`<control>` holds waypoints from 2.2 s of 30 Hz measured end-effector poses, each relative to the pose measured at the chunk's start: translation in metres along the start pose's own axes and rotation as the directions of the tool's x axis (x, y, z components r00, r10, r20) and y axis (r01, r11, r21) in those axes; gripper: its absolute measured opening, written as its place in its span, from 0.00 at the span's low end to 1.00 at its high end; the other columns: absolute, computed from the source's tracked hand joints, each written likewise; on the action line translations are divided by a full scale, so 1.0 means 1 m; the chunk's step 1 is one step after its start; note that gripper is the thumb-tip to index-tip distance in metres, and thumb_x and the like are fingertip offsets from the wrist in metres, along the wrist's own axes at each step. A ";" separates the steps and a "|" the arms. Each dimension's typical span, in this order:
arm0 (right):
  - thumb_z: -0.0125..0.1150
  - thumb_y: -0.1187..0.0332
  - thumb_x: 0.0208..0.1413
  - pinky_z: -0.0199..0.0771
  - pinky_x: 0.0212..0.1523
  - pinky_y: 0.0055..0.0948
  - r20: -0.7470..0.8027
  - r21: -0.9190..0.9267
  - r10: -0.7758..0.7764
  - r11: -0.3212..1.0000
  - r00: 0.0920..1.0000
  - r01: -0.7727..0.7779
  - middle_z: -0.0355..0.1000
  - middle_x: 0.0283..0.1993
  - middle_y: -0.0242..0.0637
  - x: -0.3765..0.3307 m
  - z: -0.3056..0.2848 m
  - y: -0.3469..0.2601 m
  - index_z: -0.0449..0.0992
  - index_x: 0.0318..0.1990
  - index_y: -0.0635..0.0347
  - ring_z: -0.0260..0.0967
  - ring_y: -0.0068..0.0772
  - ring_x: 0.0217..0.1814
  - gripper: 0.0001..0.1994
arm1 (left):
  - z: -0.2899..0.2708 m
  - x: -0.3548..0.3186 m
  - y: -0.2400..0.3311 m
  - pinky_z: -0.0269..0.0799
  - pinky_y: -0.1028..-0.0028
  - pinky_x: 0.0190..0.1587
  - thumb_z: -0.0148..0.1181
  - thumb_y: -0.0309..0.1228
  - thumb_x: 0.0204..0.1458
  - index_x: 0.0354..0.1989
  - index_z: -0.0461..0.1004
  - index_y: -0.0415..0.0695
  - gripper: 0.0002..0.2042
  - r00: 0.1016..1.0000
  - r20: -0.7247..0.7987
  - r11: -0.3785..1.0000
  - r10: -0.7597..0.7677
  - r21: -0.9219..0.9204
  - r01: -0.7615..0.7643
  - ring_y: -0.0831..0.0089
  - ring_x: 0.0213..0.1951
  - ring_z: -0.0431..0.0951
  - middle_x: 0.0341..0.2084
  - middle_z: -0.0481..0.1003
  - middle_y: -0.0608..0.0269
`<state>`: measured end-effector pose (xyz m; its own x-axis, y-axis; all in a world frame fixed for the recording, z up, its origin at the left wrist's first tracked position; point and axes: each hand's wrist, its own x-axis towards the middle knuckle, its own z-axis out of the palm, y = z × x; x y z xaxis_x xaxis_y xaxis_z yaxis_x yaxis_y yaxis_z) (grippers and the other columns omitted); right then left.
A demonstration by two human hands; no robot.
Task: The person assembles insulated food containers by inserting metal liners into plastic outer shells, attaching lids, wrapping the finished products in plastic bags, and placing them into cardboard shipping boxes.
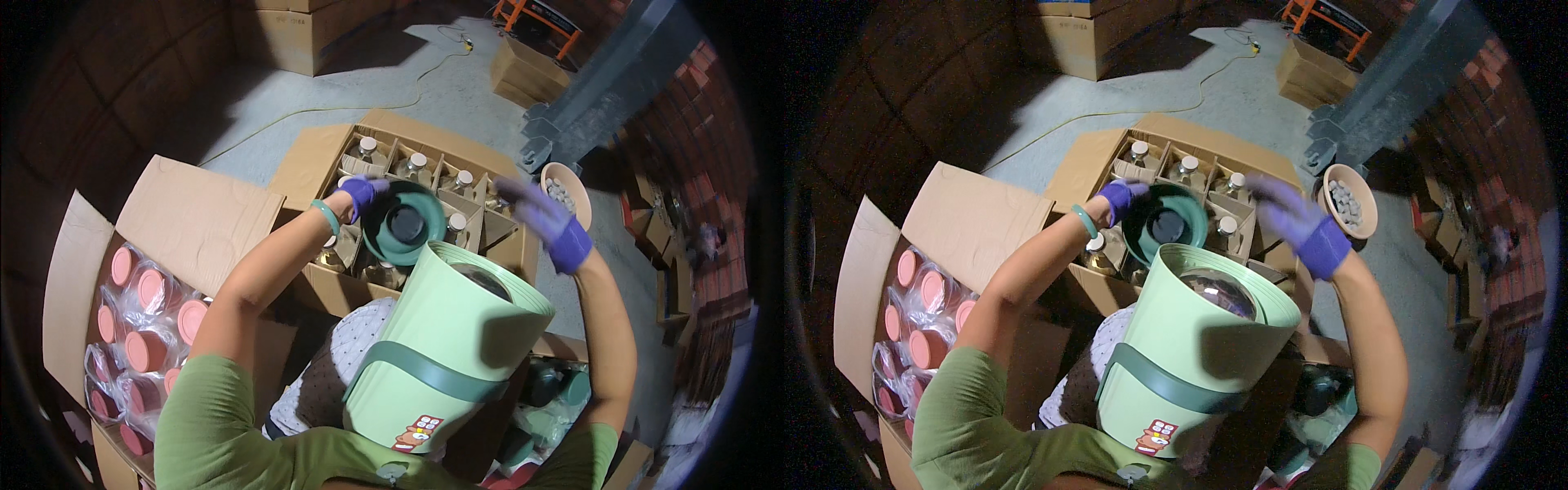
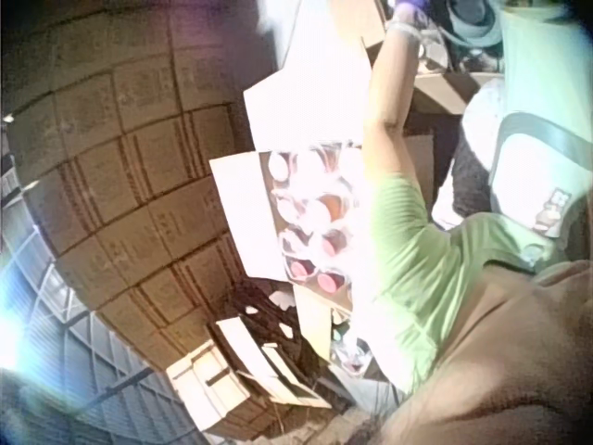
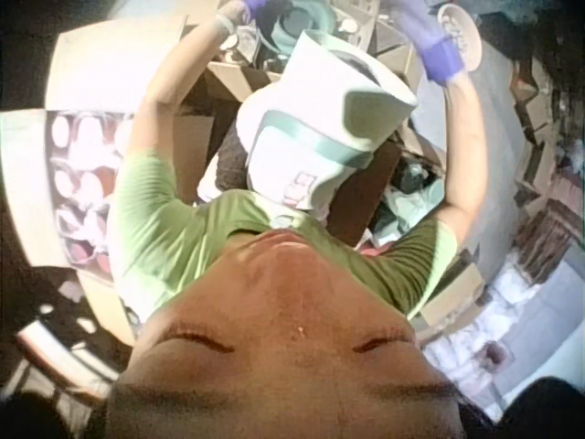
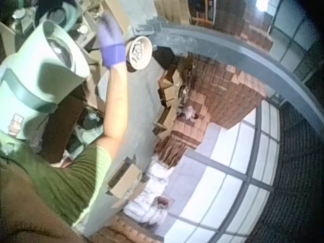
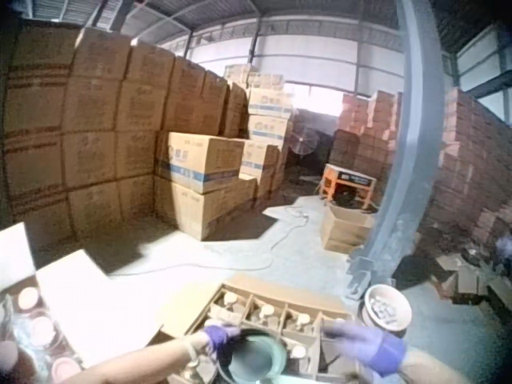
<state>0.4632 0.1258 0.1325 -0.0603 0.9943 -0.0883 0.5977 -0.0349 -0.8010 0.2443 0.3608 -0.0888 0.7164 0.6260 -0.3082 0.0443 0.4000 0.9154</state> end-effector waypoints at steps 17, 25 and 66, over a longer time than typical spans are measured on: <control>0.68 0.41 0.49 0.69 0.55 0.34 -0.369 0.222 -0.242 0.915 0.898 0.337 0.72 0.47 0.37 -0.078 0.033 -0.018 0.75 0.51 0.61 0.70 0.33 0.51 0.33 | 0.109 -0.136 0.125 0.64 0.63 0.56 0.38 0.32 0.64 0.48 0.74 0.37 0.17 0.292 0.579 0.273 0.761 0.123 -0.954 0.60 0.48 0.71 0.44 0.72 0.53; 0.66 0.42 0.51 0.65 0.59 0.37 -0.350 0.178 -0.290 0.913 0.891 0.367 0.73 0.50 0.39 -0.093 0.032 0.001 0.77 0.50 0.61 0.68 0.35 0.54 0.31 | 0.123 -0.143 0.127 0.65 0.63 0.54 0.40 0.25 0.60 0.48 0.74 0.35 0.15 0.347 0.642 0.338 0.683 0.143 -0.930 0.60 0.46 0.71 0.43 0.73 0.52; 0.50 0.59 0.64 0.68 0.59 0.34 -0.596 0.650 -0.027 0.570 0.803 0.502 0.74 0.49 0.45 -0.062 0.131 0.068 0.74 0.52 0.64 0.72 0.38 0.53 0.19 | 0.151 -0.212 0.139 0.70 0.58 0.54 0.49 0.44 0.60 0.56 0.70 0.33 0.26 0.269 0.759 0.000 0.593 0.334 -0.943 0.50 0.52 0.76 0.52 0.73 0.42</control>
<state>0.4023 0.0483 0.0061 0.4115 0.8594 0.3034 -0.2095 0.4132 -0.8862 0.2038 0.1829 0.1425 0.7471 -0.1025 0.6567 -0.4430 -0.8134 0.3770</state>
